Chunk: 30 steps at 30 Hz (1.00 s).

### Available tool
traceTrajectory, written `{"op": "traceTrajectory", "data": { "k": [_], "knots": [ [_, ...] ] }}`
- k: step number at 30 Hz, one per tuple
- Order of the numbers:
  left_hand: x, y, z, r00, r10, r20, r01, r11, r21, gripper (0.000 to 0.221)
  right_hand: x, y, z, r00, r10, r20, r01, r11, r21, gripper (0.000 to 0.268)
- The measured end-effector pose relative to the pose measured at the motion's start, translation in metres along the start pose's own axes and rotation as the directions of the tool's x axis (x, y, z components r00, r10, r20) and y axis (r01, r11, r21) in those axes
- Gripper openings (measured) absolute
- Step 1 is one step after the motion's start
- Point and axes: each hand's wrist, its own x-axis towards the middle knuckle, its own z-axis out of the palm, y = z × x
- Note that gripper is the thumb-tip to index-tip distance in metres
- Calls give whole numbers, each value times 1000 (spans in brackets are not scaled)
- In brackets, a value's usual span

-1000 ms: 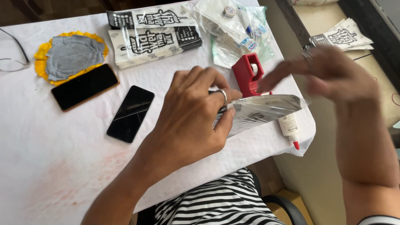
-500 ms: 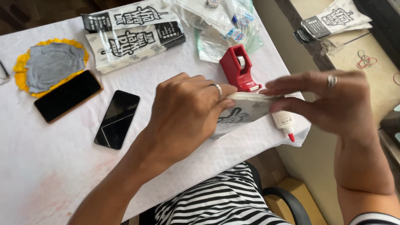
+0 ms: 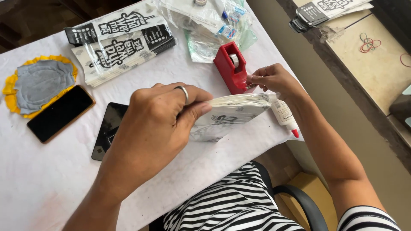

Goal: Wrapping a stack of printed labels in plastic film on a work table

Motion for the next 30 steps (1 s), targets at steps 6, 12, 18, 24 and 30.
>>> {"op": "traceTrajectory", "data": {
  "k": [6,12,18,24,30],
  "knots": [
    [0,-3,5,998,30,-61,-29,999,26,7,-8,11,1,991,-97,-95,116,966,231,18],
    [-1,-4,6,997,27,-72,-24,999,37,9,-35,35,7,998,-37,-42,50,932,360,17],
    [2,-7,6,996,56,-75,-51,997,63,6,-39,66,14,994,-106,-7,91,819,566,14],
    [1,-1,3,997,43,-64,-41,999,27,6,-30,88,20,993,-86,-81,118,799,590,11],
    [2,-3,3,996,55,-66,-52,997,57,5,-46,47,35,897,-316,-310,299,949,-101,12]
  ]
}}
